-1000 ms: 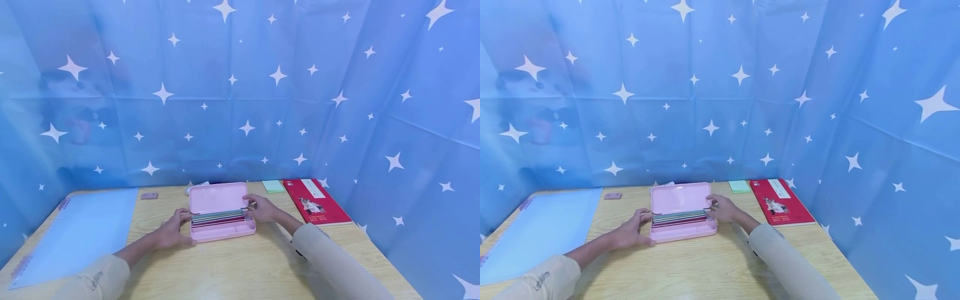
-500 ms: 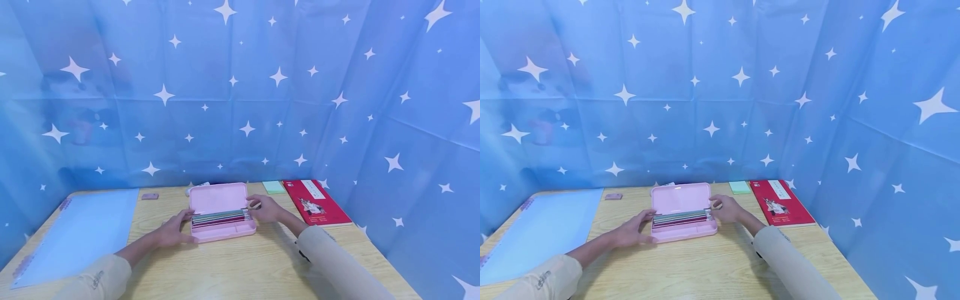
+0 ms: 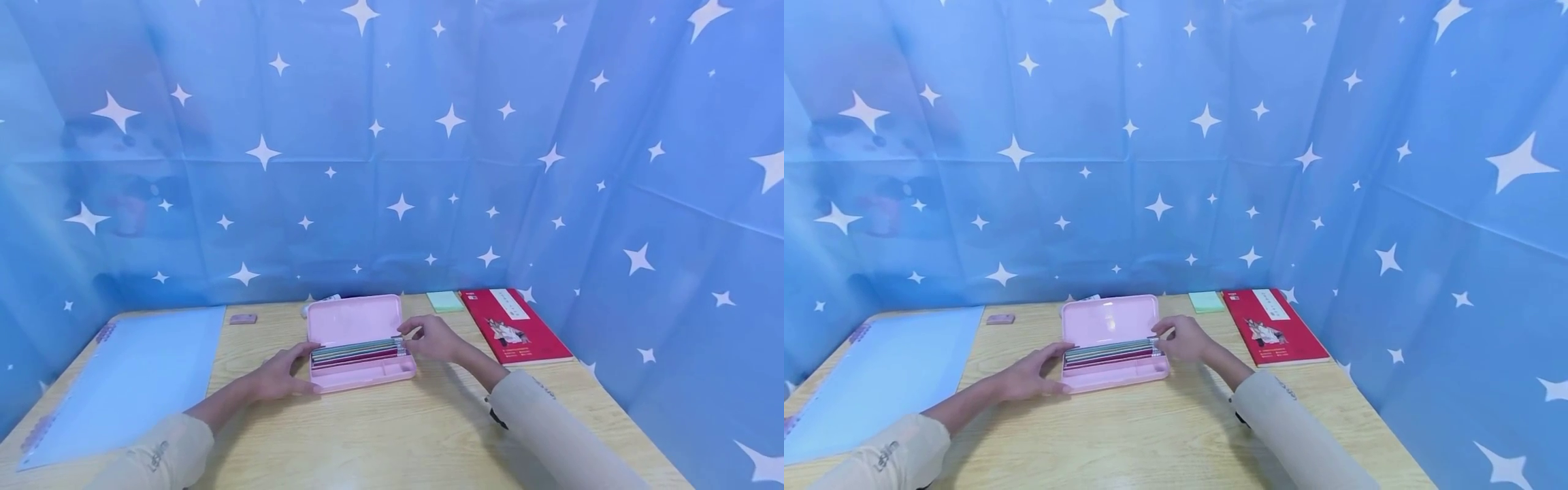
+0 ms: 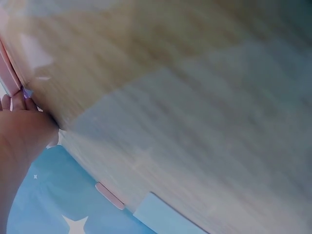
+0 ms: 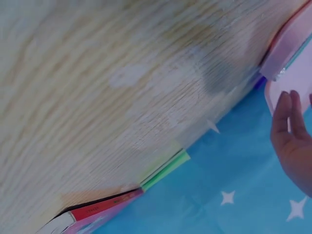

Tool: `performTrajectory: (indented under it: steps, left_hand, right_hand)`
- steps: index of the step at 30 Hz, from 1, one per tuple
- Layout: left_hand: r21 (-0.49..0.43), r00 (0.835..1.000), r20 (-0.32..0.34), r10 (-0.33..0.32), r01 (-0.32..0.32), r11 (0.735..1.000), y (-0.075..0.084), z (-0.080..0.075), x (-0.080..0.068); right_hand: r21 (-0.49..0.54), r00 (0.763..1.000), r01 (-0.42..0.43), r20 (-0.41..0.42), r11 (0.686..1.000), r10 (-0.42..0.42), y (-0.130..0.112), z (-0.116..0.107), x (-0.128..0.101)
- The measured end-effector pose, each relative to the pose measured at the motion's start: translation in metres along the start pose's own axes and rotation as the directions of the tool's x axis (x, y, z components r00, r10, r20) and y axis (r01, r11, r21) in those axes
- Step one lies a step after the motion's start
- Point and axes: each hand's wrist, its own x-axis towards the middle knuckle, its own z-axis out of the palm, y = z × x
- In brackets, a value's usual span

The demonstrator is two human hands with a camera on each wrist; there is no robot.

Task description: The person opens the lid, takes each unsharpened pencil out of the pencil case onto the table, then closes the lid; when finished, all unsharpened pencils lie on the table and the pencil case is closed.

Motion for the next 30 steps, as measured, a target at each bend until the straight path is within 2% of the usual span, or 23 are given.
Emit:
performTrajectory:
  steps: [8, 16, 23, 30]
  left_hand:
    - [-0.026, 1.0, 0.014, -0.004, 0.004, 1.0, -0.003, -0.002, 0.003]
    - [-0.056, 1.0, 0.016, -0.014, 0.015, 0.998, -0.004, -0.001, 0.003]
    - [-0.043, 1.0, 0.025, 0.005, -0.004, 0.999, -0.004, -0.001, 0.002]
    - [-0.039, 1.0, 0.026, -0.002, 0.003, 0.999, 0.0, -0.003, 0.001]
  right_hand:
    - [-0.017, 1.0, -0.011, -0.013, 1.0, 0.011, 0.0, 0.001, 0.005]
    - [-0.108, 0.997, 0.071, -0.008, 0.992, -0.072, 0.004, 0.012, 0.015]
    - [-0.214, 0.999, 0.052, 0.008, 0.975, -0.051, 0.007, 0.019, 0.024]
    - [-0.239, 0.999, 0.047, 0.006, 0.97, -0.047, 0.008, 0.021, 0.026]
